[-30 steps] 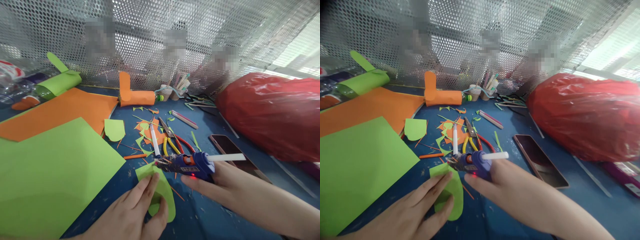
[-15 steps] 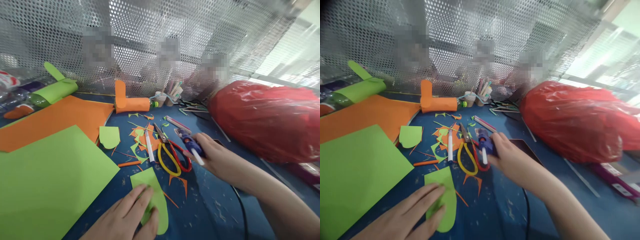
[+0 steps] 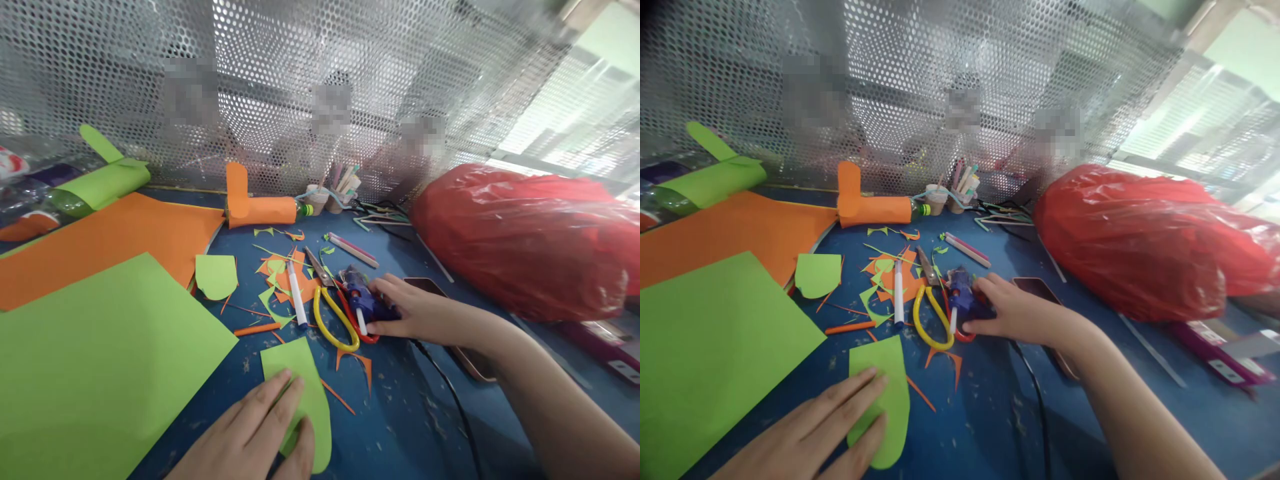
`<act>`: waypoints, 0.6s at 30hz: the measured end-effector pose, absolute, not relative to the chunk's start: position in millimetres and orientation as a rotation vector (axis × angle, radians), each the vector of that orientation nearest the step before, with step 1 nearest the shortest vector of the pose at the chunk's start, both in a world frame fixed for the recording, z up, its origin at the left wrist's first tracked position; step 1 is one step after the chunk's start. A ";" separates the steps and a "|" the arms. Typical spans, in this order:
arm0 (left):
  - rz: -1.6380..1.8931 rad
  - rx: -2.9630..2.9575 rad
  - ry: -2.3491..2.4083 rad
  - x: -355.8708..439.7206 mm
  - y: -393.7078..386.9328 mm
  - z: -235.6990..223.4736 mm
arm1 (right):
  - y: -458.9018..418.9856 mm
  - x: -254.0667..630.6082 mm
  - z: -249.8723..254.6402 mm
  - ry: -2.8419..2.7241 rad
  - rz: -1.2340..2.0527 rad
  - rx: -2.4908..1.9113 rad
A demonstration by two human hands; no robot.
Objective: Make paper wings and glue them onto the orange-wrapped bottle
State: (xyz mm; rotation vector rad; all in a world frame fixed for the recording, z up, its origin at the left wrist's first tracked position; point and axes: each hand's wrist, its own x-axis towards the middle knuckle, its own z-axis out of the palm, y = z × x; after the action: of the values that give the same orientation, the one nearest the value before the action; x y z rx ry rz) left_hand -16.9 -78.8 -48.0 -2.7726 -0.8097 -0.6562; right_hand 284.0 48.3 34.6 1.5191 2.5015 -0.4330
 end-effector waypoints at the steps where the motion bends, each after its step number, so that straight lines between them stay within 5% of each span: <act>1: -0.650 -2.781 -0.825 -16.8 -79.1 -47.5 | 47.0 285.8 38.6 2.497 -0.433 1.532; 8: -0.680 -2.752 -0.860 -12.1 -79.9 -50.6 | 21.9 242.8 61.7 2.854 -0.151 1.801; 13: -0.654 -2.698 -0.889 -8.1 -81.4 -53.6 | 14.4 169.4 45.2 3.189 -0.326 0.979; 18: -0.625 -2.735 -0.835 -11.8 -81.8 -46.2 | 29.0 137.4 21.7 3.083 -0.227 0.855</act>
State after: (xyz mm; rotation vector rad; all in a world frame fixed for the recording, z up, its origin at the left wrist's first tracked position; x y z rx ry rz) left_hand -11.8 -81.8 -46.2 -2.7349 -0.8347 -0.6250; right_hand 137.4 29.0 21.7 0.8554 3.0829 -0.2267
